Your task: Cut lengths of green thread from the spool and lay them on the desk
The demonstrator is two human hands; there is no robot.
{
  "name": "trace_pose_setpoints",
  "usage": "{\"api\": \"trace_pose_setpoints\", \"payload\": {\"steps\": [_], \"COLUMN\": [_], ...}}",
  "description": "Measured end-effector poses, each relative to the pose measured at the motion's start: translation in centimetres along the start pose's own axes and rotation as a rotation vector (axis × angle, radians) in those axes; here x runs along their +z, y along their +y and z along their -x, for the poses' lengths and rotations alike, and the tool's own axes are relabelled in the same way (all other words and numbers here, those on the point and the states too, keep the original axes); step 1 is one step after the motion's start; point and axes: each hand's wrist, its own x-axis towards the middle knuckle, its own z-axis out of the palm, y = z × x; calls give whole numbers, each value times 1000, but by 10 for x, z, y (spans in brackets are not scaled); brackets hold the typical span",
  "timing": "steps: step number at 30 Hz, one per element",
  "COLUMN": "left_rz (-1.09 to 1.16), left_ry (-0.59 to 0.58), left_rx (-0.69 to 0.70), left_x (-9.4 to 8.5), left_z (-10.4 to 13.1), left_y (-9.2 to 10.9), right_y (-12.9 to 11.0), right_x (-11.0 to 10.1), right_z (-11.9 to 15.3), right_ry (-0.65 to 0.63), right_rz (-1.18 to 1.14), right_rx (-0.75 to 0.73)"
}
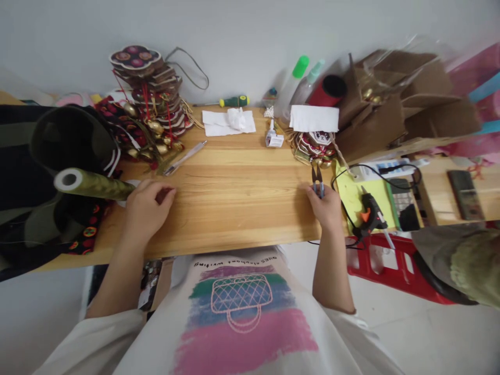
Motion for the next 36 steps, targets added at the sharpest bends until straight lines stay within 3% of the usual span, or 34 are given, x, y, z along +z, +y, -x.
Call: {"api": "trace_pose_setpoints", "payload": {"steps": [10,21,26,36], "left_rz": [-80,-133,-120,-98], "left_ry": [24,10,80,156], "left_rx": [6,-12,-63,-20], "left_x": [-1,3,10,21], "left_z": [-10,-13,-16,-22], "left_y": [13,10,9,-1], "right_y": [-11,-6,-4,-9], "right_x": [9,14,16,19], "right_z": [-23,-28,-30,-29], "right_ry": [52,82,108,124], "right_rz": [164,234,275,364], "right_rx": [42,32,13,90]}}
